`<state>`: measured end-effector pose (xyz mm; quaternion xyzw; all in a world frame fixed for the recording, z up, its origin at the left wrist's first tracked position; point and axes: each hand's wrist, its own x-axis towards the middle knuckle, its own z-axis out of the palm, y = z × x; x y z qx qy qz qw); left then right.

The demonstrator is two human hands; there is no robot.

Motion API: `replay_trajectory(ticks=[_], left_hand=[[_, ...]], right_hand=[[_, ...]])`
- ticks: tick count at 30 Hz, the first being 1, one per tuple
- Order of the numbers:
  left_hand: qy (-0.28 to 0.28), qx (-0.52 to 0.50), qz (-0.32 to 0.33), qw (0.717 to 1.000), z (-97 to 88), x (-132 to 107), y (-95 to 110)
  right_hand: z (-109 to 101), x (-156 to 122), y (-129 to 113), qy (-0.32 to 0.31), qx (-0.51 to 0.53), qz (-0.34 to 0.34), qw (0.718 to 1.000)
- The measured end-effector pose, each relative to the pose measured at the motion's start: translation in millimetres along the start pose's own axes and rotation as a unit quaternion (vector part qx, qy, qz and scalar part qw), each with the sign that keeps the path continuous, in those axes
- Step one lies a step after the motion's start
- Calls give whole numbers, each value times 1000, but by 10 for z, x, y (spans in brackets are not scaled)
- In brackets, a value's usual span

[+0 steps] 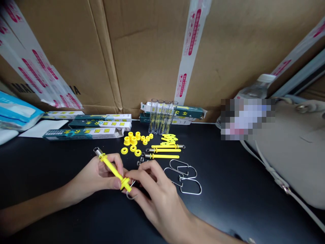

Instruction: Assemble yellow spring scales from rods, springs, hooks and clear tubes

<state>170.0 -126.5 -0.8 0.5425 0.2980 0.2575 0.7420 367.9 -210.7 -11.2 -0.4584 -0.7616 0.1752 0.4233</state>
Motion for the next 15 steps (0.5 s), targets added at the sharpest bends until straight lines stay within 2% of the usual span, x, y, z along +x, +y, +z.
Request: replay_trajectory(ticks=[6, 10, 15], left_hand=[[27, 12, 38, 999, 4, 0, -31], [48, 27, 41, 998, 7, -2, -21], [41, -7, 45, 998, -4, 8, 15]], right_hand=[[-14, -23, 9, 11, 22, -21, 999], [-16, -8, -3, 7, 47, -31, 998], [-56, 20, -41, 14, 81, -31, 996]])
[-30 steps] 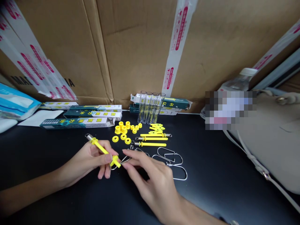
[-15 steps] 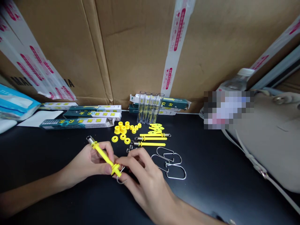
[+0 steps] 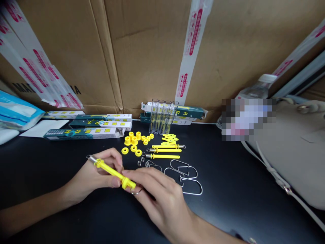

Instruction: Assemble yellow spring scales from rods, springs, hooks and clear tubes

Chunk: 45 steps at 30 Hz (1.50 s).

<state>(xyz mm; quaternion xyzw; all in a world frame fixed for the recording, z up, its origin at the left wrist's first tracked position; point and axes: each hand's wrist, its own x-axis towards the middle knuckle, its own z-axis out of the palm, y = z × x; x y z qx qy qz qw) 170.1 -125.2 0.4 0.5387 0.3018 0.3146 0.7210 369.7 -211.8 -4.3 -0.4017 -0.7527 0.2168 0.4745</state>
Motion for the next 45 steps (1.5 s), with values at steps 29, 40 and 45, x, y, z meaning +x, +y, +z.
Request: replay_trajectory(ticks=[29, 40, 45], left_hand=[[1, 552, 282, 785, 108, -249, -114], [-3, 529, 247, 812, 86, -207, -98], [1, 538, 229, 811, 68, -220, -115]], right_hand=[[45, 15, 103, -21, 176, 268, 947], [28, 70, 27, 10, 281, 367, 887], [40, 97, -2, 20, 335, 379, 862]])
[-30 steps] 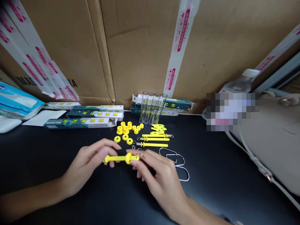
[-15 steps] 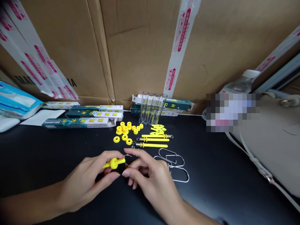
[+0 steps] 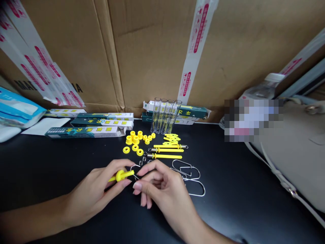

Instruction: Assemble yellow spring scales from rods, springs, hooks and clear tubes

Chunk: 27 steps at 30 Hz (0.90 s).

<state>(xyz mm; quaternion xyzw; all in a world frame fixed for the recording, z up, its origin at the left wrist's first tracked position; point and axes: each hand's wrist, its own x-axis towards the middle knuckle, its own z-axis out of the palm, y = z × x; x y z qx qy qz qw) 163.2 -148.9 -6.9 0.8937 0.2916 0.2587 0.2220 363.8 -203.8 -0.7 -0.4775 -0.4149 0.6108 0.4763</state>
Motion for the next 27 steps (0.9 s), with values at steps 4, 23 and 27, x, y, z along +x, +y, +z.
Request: replay_trajectory(ticks=[4, 23, 27], left_hand=[[6, 16, 13, 1000, 14, -12, -5], [-12, 72, 37, 997, 10, 50, 85], [-10, 103, 48, 993, 34, 35, 81]], right_hand=[[-23, -17, 37, 9, -60, -32, 998], [-63, -96, 61, 35, -379, -285, 880], [-47, -68, 67, 23, -241, -193, 951]])
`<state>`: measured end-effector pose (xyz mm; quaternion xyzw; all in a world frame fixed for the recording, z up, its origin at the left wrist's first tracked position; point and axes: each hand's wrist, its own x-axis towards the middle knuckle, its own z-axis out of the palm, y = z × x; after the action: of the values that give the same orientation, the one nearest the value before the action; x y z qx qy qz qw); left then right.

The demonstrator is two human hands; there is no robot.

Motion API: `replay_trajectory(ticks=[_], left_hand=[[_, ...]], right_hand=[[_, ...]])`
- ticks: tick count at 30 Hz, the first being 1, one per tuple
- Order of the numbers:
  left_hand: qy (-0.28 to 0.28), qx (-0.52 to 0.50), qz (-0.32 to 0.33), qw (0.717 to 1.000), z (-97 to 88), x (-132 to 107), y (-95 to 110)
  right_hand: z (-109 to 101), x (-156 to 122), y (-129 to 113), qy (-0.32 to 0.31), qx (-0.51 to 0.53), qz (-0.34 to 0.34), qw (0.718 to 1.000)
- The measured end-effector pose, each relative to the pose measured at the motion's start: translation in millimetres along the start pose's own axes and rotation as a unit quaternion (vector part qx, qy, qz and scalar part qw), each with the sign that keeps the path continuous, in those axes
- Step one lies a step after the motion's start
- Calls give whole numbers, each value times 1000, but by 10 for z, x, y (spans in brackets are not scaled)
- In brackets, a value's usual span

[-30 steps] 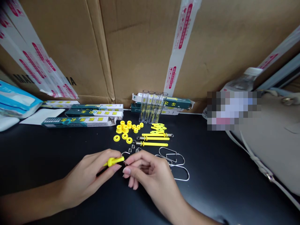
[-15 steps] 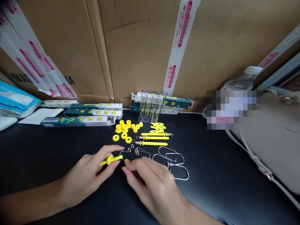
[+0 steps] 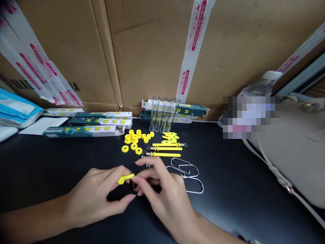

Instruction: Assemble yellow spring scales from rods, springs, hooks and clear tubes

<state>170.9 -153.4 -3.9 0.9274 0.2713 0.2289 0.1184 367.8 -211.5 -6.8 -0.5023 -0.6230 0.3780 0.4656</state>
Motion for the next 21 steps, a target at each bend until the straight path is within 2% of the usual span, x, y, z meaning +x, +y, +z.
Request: replay_trajectory(ticks=[4, 7, 10, 13, 15, 18, 21], left_hand=[[-25, -10, -2, 1000, 19, -18, -23], [-14, -9, 11, 1000, 22, -27, -31], [-20, -17, 17, 1000, 14, -28, -29], [-46, -51, 4, 998, 1, -26, -28], [-45, -81, -6, 996, -4, -27, -31], [-29, -135, -10, 990, -11, -30, -41], [-25, -174, -2, 984, -32, -28, -52]], right_hand=[[8, 35, 24, -25, 64, 46, 997], [-10, 59, 19, -50, 81, 71, 993], [-40, 74, 4, -63, 15, 38, 997], [-51, 87, -9, -33, -32, 26, 999], [-42, 97, -14, -36, 30, 82, 996], [-25, 113, -10, -95, 182, 187, 961], [-26, 116, 0, -129, 266, 215, 931]])
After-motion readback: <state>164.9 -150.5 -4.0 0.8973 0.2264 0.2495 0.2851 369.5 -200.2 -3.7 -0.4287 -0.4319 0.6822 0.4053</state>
